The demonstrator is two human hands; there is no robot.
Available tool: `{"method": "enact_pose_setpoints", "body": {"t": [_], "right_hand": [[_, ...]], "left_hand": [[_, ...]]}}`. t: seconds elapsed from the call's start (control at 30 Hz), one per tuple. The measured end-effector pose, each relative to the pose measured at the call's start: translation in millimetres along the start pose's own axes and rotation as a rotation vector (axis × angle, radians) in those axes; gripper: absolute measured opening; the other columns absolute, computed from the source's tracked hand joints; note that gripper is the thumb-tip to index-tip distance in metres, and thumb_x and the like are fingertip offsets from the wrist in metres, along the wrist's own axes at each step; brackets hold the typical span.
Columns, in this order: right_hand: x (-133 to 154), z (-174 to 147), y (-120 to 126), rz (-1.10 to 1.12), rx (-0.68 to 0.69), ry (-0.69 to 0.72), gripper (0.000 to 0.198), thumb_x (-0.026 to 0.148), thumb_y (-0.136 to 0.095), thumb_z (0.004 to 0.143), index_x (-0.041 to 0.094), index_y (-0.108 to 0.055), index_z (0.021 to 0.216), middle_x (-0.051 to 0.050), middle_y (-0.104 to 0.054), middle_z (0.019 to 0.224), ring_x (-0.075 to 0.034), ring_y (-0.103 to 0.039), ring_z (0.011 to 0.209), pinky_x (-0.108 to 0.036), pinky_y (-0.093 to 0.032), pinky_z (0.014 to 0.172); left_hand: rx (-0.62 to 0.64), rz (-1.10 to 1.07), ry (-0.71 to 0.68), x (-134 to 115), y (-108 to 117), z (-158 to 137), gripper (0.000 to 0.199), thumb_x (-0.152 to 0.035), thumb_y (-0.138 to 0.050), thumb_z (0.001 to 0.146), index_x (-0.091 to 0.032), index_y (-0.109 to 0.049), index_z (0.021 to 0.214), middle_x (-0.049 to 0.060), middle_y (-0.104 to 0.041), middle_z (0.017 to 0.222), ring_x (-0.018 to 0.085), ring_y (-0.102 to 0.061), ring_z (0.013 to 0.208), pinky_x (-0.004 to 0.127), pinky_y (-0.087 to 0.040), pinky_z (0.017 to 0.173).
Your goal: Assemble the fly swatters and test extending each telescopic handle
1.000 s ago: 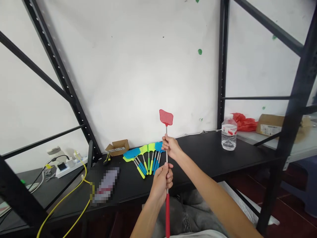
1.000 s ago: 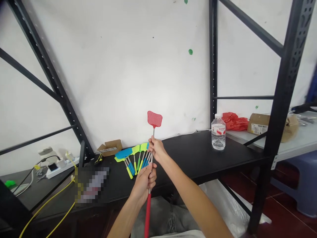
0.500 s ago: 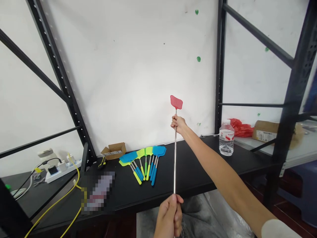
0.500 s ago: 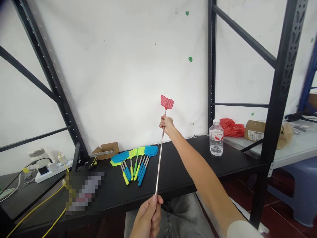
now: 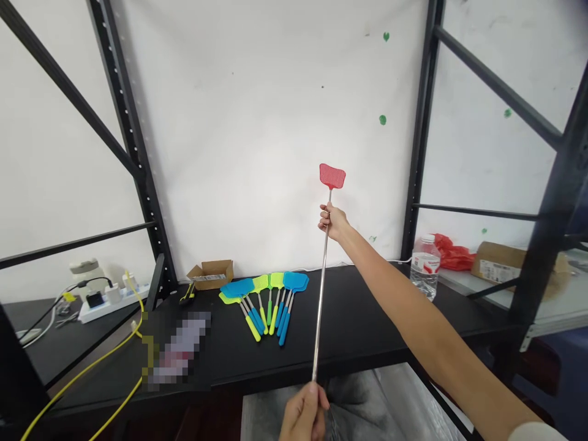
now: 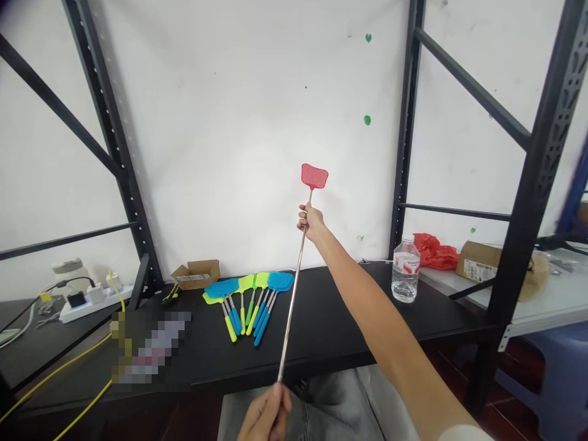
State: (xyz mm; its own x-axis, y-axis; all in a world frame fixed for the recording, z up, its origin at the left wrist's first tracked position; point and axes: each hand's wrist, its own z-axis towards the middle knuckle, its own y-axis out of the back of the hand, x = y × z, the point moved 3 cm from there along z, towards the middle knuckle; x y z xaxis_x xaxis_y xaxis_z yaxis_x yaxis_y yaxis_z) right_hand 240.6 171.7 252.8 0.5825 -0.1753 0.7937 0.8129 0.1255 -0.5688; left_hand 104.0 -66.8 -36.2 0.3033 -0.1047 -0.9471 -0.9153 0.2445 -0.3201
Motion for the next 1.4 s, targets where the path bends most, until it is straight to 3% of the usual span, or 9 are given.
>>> {"method": "enact_pose_setpoints", "body": {"t": [0.17,0.27,0.33,0.47,0.63,0.8,1.1,1.27,1.4], "right_hand": [[-46,-54,-9,0.055,0.171,-0.127,0.026,0.038,-0.039,0.098,0.019,-0.05,0.082,0.01,-0.031,0.049,-0.005,-0.023,0.034,-0.017,-0.028,0.038],[-78,-87,-15,0.116,0.231,-0.233,0.029,0.044,-0.044,0.095,0.019,-0.049,0.081,0.01,-0.029,0.049,-0.005,-0.022,0.035,-0.017,-0.026,0.036],[-85,-97,-19,0.14,0.233,-0.246,0.03,0.043,-0.043,0.096,0.019,-0.048,0.079,0.01,-0.026,0.048,-0.005,-0.017,0.035,-0.016,-0.02,0.033],[-59,-86,-26,0.133,0.195,-0.167,0.031,0.038,-0.039,0.098,0.02,-0.041,0.072,0.011,-0.018,0.048,-0.006,-0.008,0.035,-0.017,-0.008,0.03],[-23,-78,-41,0.114,0.297,-0.125,0.032,0.034,-0.033,0.1,0.02,-0.041,0.073,0.011,-0.017,0.048,-0.006,-0.009,0.034,-0.017,-0.009,0.028],[-21,-76,-47,0.117,0.287,-0.125,0.033,0.031,-0.03,0.101,0.02,-0.039,0.071,0.01,-0.016,0.047,-0.006,-0.009,0.034,-0.018,-0.009,0.028],[-6,-62,-36,0.059,0.239,-0.085,0.033,0.028,-0.029,0.1,0.02,-0.039,0.07,0.01,-0.017,0.046,-0.006,-0.009,0.034,-0.018,-0.009,0.028],[4,-57,-34,0.061,0.241,-0.039,0.031,0.029,-0.03,0.1,0.02,-0.044,0.074,0.009,-0.022,0.047,-0.006,-0.014,0.034,-0.017,-0.014,0.03],[16,-56,-26,0.099,0.186,0.041,0.032,0.032,-0.028,0.101,0.021,-0.045,0.076,0.009,-0.022,0.048,-0.006,-0.014,0.034,-0.016,-0.015,0.03]], "left_hand": [[-0.061,-0.053,0.034,-26,7,-1,0.055,-0.073,-0.054,0.075,-0.022,-0.052,0.096,-0.012,-0.033,0.048,0.003,-0.007,0.034,0.018,-0.012,0.031],[-0.08,-0.039,0.036,-32,9,-3,0.056,-0.073,-0.055,0.073,-0.024,-0.049,0.097,-0.013,-0.033,0.047,0.003,-0.008,0.033,0.017,-0.011,0.03],[-0.082,-0.054,0.046,-30,4,-4,0.055,-0.075,-0.054,0.072,-0.023,-0.048,0.091,-0.013,-0.031,0.046,0.003,-0.008,0.034,0.017,-0.011,0.031],[-0.052,-0.129,0.067,-26,-20,-12,0.055,-0.076,-0.053,0.072,-0.023,-0.038,0.074,-0.012,-0.026,0.048,0.002,-0.009,0.036,0.016,-0.007,0.032],[-0.01,-0.162,0.033,-39,-38,-20,0.053,-0.074,-0.051,0.076,-0.023,-0.036,0.073,-0.012,-0.025,0.047,0.002,-0.009,0.034,0.015,-0.009,0.031],[-0.005,-0.165,0.011,-41,-34,-23,0.053,-0.074,-0.051,0.076,-0.023,-0.038,0.074,-0.012,-0.028,0.048,0.002,-0.012,0.034,0.015,-0.012,0.03],[0.057,-0.224,-0.008,-25,-34,-22,0.053,-0.073,-0.054,0.074,-0.022,-0.041,0.073,-0.01,-0.038,0.054,0.0,-0.014,0.032,0.015,-0.01,0.027],[0.031,-0.18,-0.019,-28,-19,-21,0.047,-0.065,-0.055,0.08,-0.019,-0.048,0.073,-0.008,-0.038,0.058,0.0,-0.014,0.036,0.016,-0.008,0.031],[0.005,-0.167,-0.098,-35,-9,-24,0.039,-0.054,-0.062,0.079,-0.016,-0.061,0.091,-0.005,-0.044,0.066,0.0,-0.017,0.037,0.017,-0.009,0.032]]}}
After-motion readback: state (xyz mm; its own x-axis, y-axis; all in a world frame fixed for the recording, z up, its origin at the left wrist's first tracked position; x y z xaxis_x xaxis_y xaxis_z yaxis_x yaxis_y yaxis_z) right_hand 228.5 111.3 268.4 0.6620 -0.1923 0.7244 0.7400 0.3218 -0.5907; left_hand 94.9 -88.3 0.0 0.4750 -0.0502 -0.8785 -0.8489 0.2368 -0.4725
